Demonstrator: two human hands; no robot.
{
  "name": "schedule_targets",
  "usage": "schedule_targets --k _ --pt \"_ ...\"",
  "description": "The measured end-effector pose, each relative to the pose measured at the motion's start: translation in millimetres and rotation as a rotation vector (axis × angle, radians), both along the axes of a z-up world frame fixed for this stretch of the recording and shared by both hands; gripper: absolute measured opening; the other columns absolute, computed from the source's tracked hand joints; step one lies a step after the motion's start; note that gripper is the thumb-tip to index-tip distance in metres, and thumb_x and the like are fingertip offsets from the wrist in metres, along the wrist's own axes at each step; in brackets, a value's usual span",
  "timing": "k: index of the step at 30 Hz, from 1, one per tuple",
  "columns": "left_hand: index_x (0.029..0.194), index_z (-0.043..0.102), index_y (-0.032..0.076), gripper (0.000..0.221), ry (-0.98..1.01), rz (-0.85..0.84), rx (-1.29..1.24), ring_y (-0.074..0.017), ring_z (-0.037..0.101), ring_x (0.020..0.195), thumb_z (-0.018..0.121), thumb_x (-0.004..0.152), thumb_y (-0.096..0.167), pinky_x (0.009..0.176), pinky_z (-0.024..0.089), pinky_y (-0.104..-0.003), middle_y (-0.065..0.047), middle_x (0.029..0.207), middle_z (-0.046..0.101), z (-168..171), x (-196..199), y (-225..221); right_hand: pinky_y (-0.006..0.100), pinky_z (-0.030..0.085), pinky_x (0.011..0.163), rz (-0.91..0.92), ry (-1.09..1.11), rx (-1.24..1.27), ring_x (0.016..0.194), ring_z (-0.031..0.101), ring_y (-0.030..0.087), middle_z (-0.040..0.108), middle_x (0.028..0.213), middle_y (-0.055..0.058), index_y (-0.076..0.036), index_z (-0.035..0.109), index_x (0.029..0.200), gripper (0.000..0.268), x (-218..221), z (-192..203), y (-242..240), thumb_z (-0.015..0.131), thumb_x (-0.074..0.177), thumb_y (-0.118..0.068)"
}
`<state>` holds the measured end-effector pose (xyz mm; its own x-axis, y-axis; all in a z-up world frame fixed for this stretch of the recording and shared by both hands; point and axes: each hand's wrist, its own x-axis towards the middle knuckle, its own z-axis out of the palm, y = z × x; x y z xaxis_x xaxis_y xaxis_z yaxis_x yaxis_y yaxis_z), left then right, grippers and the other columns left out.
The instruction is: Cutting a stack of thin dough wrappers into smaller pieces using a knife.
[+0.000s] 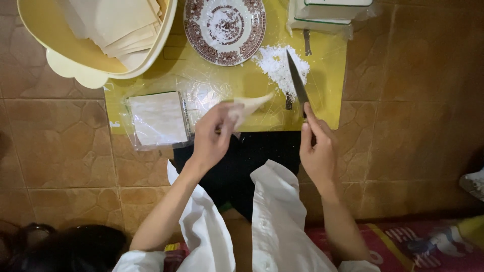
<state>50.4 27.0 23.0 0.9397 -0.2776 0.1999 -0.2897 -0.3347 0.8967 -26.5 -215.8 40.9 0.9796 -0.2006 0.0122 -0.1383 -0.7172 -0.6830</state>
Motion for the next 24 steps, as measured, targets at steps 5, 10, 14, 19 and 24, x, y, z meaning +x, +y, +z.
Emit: schedule_targets --k 5,10,14,19,24 --pt "0.107 0.063 0.010 0.014 0.377 0.220 -0.359 -0.0113 0.065 0.068 0.053 0.106 0.019 0.063 0.058 -0.030 -0.003 0.079 0.065 -42 7 -13 0.033 0.051 0.064 -0.029 -0.001 0.042 0.066 0.061 0.022 0.066 0.084 0.015 -0.012 0.059 0.149 0.043 3 8 1 0.049 0.108 -0.010" --pt "0.141 0.026 0.000 0.053 0.278 0.278 -0.262 -0.0469 0.058 0.122 0.052 0.096 -0.012 0.089 0.060 -0.053 -0.024 0.137 0.037 -12 -10 -14 0.037 0.049 0.058 0.084 -0.001 0.015 0.061 0.060 0.028 0.064 0.077 0.016 -0.014 0.061 0.147 0.043 4 6 6 0.053 0.105 -0.009" --pt "0.145 0.038 -0.003 0.058 -0.059 0.267 0.249 -0.0519 0.030 0.145 0.066 0.094 -0.006 0.115 0.039 -0.062 -0.024 0.150 0.023 6 -30 -5 0.032 0.050 0.056 0.124 0.062 0.005 0.059 0.061 0.021 0.066 0.076 0.010 -0.017 0.062 0.146 0.042 8 32 28 0.055 0.104 -0.011" --pt "0.122 0.065 -0.003 0.032 -0.316 0.061 0.592 -0.0476 0.046 0.137 0.073 0.094 0.012 0.110 0.044 -0.055 -0.027 0.137 0.055 -1 -39 11 0.033 0.053 0.054 0.253 0.034 -0.100 0.063 0.065 0.022 0.064 0.080 0.005 -0.024 0.059 0.147 0.043 -4 -6 44 0.055 0.105 -0.018" --pt "0.129 0.068 0.005 0.045 -0.270 0.021 0.638 -0.0443 0.036 0.146 0.071 0.096 0.035 0.117 0.029 -0.059 -0.025 0.144 0.051 -14 -42 10 0.039 0.055 0.050 0.297 0.118 -0.090 0.062 0.066 0.028 0.063 0.080 0.008 -0.025 0.058 0.147 0.041 -5 -6 68 0.050 0.107 -0.023"
